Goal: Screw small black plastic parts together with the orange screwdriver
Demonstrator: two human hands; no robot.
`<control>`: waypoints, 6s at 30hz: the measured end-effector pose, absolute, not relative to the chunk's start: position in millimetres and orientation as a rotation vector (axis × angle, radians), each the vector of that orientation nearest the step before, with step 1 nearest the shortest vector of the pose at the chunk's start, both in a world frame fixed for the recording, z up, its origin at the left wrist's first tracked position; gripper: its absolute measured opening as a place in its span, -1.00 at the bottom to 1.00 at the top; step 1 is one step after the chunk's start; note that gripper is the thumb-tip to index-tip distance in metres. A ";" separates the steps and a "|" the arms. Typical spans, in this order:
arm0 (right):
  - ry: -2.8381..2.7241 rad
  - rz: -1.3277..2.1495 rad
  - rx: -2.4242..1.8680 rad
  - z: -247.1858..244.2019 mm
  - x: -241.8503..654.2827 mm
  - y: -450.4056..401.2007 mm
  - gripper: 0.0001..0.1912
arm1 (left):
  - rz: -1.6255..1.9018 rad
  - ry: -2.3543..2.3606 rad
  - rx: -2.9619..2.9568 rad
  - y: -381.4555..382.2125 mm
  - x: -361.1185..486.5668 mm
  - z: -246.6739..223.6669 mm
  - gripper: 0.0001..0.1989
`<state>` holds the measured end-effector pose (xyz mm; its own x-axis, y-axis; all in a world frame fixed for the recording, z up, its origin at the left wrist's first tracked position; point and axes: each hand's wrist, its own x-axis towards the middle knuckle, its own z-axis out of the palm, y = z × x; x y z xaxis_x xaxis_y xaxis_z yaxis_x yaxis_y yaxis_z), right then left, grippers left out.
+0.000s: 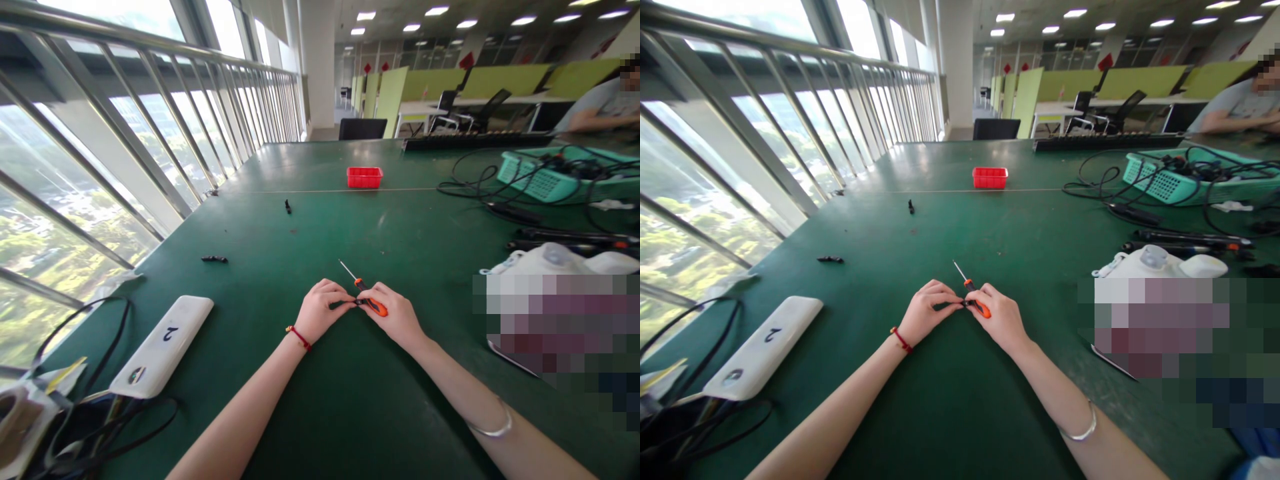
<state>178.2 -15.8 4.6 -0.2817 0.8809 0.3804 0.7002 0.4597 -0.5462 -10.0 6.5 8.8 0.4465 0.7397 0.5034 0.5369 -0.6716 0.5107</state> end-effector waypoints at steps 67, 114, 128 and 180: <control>-2.111 0.279 -1.372 2.9 176.6 -15.3 -0.86 | 0.976 1.087 2.577 5.0 -7.2 12.5 -0.88; -1.646 0.538 -1.158 70.3 190.9 -26.7 -0.77 | 0.941 1.172 2.470 2.7 -6.3 13.4 -0.81; -1.698 0.643 -1.255 71.5 190.8 -25.3 -0.86 | 0.950 1.168 2.488 4.1 -7.1 10.8 -0.81; -2.009 0.321 -1.266 9.6 188.9 -14.0 -0.88 | 0.998 1.304 2.437 -9.1 -1.1 19.6 -0.95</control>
